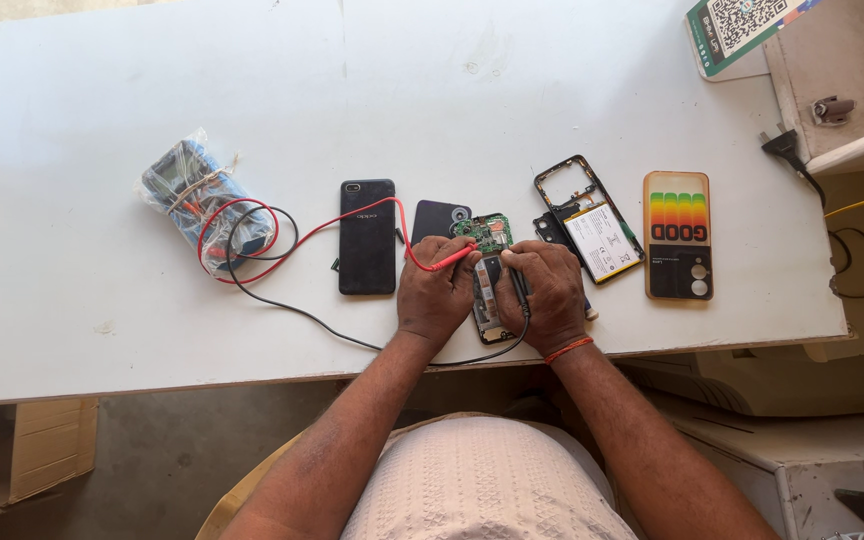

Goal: The person uses multimeter probes to test points on a disassembled smartphone motherboard, then removes a small component and reattaches the battery connector. The phone remains disassembled on the table.

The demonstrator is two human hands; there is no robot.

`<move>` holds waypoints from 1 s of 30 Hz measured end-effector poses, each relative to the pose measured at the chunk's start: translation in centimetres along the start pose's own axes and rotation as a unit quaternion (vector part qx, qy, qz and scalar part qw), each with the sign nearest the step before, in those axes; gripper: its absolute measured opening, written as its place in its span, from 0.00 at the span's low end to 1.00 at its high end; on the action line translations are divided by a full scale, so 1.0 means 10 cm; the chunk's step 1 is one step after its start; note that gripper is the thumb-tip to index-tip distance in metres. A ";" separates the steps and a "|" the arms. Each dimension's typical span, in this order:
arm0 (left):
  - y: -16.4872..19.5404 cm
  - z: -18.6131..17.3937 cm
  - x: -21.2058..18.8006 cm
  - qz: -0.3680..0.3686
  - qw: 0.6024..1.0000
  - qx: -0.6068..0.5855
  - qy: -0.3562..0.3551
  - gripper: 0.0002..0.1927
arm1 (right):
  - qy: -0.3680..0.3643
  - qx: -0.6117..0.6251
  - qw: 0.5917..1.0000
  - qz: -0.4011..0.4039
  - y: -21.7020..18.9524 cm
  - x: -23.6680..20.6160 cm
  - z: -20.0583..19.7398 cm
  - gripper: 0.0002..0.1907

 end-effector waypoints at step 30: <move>-0.01 -0.01 -0.03 0.005 1.000 -0.014 0.013 0.07 | -0.005 0.001 1.000 0.003 -0.01 -0.03 0.00 0.09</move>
Point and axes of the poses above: each hand's wrist, its own x-axis towards the middle knuckle, its own z-axis out of the palm, y = z × x, the point moved 2 cm from there along x, towards the middle knuckle, and after that the axes turned 11 degrees about -z, right-handed, at the moved point
